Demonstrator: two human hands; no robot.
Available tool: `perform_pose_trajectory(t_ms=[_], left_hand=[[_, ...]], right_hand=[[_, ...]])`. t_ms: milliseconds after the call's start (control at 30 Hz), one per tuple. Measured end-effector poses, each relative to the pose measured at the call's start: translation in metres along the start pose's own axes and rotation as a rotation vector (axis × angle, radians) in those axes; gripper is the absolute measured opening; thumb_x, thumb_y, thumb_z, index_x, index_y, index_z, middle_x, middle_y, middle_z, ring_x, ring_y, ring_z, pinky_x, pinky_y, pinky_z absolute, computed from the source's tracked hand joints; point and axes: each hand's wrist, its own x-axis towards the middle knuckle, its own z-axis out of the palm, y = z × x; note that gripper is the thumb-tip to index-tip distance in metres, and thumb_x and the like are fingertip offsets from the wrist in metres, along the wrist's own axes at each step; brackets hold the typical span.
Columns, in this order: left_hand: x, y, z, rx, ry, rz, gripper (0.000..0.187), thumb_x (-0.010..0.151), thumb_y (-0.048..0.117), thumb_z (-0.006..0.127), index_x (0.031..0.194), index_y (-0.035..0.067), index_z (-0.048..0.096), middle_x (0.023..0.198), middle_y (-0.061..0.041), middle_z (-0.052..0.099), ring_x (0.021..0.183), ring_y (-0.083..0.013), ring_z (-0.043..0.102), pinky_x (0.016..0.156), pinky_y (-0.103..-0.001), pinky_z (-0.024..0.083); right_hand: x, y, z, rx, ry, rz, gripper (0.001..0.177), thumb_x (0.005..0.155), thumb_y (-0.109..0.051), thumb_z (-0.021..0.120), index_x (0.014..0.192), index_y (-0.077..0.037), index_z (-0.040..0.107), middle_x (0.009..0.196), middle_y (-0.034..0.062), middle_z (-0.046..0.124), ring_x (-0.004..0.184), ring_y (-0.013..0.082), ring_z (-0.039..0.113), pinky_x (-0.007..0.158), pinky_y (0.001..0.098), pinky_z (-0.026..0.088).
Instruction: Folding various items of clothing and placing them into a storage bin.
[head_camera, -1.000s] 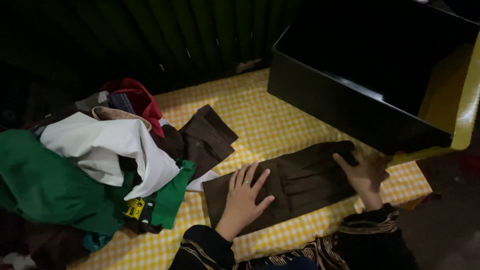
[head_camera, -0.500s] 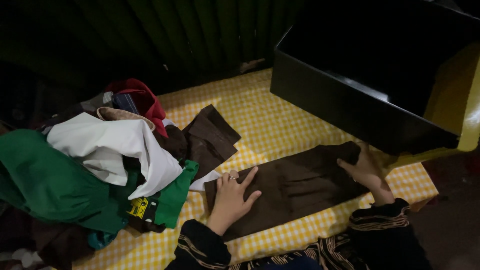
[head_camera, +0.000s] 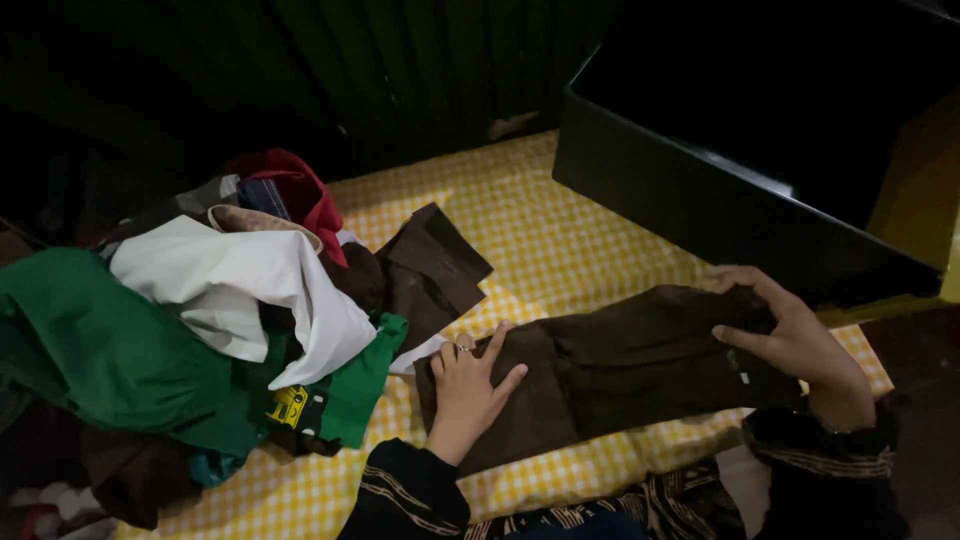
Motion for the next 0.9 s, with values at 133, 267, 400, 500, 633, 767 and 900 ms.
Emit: perform_pose_trajectory(t_ms=[133,267,400,500,633,767,900], left_hand=[[-0.012,0.007,-0.022,-0.227,0.110,0.017,0.066,0.105,0.057,0.047,0.160,0.024,0.032,0.135,-0.022,0.046,0.122,-0.0431,0.040,0.102,-0.060,0.025],[-0.035,0.019,-0.060,-0.778,0.197,0.096,0.071,0.107,0.053,0.054,0.162,0.014,0.032,0.150,-0.020,0.044,0.140,-0.0392,0.041,0.117,-0.053,0.028],[-0.050,0.012,-0.069,-1.573,0.259,0.223,0.100,0.096,0.045,0.072,0.169,0.010,0.013,0.160,-0.019,0.041,0.148,-0.0315,0.044,0.123,-0.045,0.034],[-0.056,-0.012,-0.043,-1.604,0.283,0.029,0.114,0.084,0.030,0.083,0.168,0.010,0.009,0.155,-0.019,0.045,0.142,-0.0302,0.049,0.117,-0.044,0.039],[-0.061,-0.039,-0.017,-1.509,0.293,-0.469,0.117,0.073,0.018,0.087,0.164,0.012,0.014,0.150,-0.015,0.047,0.136,-0.0289,0.052,0.109,-0.043,0.047],[-0.065,-0.031,-0.025,-1.338,0.423,-0.589,0.115,0.073,0.018,0.087,0.161,0.013,0.014,0.150,-0.014,0.039,0.134,-0.0290,0.049,0.106,-0.042,0.046],[-0.067,-0.018,-0.040,-0.960,0.433,-0.584,0.095,0.079,0.027,0.087,0.152,0.005,0.031,0.145,-0.020,0.048,0.133,-0.0318,0.053,0.108,-0.043,0.046]], right_hand=[[0.004,-0.108,0.010,0.026,-0.050,-0.091,0.052,0.073,-0.012,0.081,0.119,-0.014,0.057,0.144,0.0074,0.059,0.124,0.0254,0.062,0.091,0.0410,0.061],[0.010,-0.205,0.057,-0.047,-0.276,-0.053,0.055,0.077,-0.018,0.079,0.127,-0.017,0.057,0.125,0.0074,0.065,0.113,0.0228,0.069,0.093,0.0383,0.061],[0.021,-0.262,0.104,0.032,-0.518,-0.133,0.057,0.088,-0.025,0.069,0.142,-0.020,0.051,0.130,0.0037,0.057,0.107,0.0218,0.068,0.089,0.0372,0.058],[0.038,-0.228,0.146,0.338,-0.672,-0.051,0.059,0.098,-0.022,0.057,0.155,-0.021,0.043,0.138,0.0030,0.051,0.106,0.0217,0.067,0.091,0.0375,0.058],[0.058,-0.177,0.173,0.054,-0.483,-0.246,0.061,0.099,-0.033,0.057,0.157,-0.019,0.044,0.130,0.0066,0.063,0.106,0.0239,0.065,0.095,0.0401,0.055],[0.058,-0.142,0.197,-0.406,-0.084,-0.682,0.060,0.095,-0.046,0.070,0.138,-0.006,0.056,0.130,0.0168,0.062,0.116,0.0382,0.058,0.101,0.0531,0.041],[0.056,-0.130,0.210,-0.333,-0.207,-0.441,0.043,0.095,-0.046,0.064,0.114,-0.007,0.070,0.109,0.0113,0.068,0.106,0.0323,0.061,0.099,0.0455,0.043]])
